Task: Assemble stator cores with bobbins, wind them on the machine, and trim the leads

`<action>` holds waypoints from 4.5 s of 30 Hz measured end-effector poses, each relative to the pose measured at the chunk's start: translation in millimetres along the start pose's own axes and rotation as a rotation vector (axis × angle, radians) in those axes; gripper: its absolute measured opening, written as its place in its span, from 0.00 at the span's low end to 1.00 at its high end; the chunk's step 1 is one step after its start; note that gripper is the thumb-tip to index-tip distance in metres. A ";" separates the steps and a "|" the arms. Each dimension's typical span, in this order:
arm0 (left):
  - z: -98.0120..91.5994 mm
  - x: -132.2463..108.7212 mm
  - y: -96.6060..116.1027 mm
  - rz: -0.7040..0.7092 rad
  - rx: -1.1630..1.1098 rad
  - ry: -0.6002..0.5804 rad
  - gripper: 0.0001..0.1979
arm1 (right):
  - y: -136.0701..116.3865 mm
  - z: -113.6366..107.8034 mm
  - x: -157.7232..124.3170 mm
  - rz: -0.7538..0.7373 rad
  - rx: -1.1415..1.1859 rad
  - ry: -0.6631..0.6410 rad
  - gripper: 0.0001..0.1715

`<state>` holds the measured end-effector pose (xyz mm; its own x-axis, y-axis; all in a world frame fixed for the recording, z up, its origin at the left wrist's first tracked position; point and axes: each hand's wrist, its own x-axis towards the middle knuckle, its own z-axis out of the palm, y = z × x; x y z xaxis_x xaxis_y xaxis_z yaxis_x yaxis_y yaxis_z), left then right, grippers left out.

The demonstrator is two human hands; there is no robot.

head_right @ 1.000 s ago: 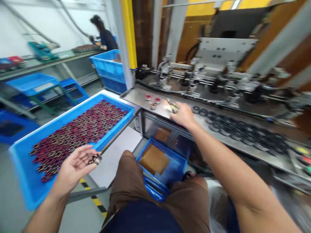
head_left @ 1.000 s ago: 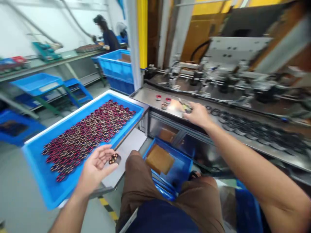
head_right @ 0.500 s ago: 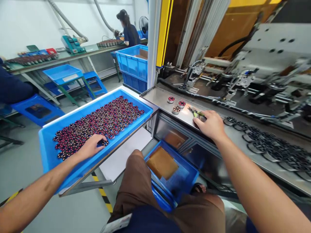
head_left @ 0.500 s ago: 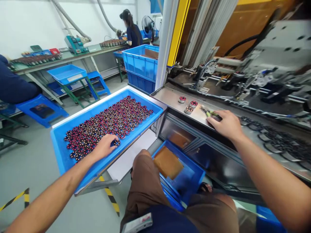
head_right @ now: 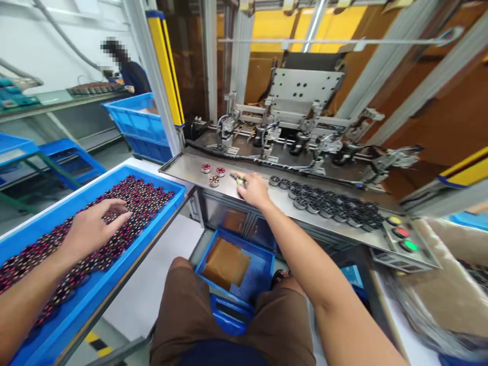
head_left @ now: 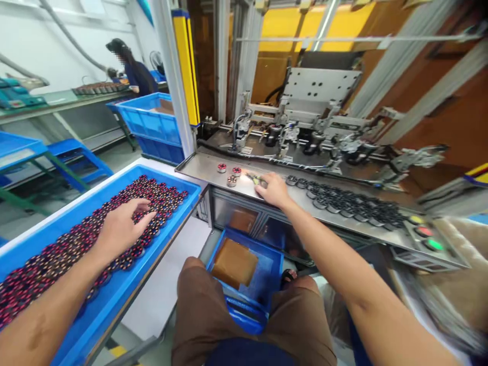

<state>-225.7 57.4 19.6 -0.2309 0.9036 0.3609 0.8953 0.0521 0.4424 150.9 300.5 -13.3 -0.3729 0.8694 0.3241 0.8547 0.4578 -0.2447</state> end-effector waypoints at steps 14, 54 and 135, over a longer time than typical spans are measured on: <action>122.6 195.3 127.8 -0.055 -0.421 -0.231 0.17 | -11.1 -25.4 -10.8 0.010 0.020 -0.007 0.19; 72.0 -98.3 218.6 0.380 -1.266 0.005 0.41 | -42.0 -83.1 -234.2 -0.058 1.891 -0.605 0.20; 91.5 -119.2 226.5 0.264 -0.832 -0.065 0.22 | -77.1 -101.8 -252.8 -0.160 0.707 0.291 0.01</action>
<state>39.5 0.4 1.7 -0.0099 0.8661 0.4998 0.3421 -0.4667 0.8156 216.0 26.6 16.7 -0.2792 0.7439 0.6072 0.3294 0.6682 -0.6671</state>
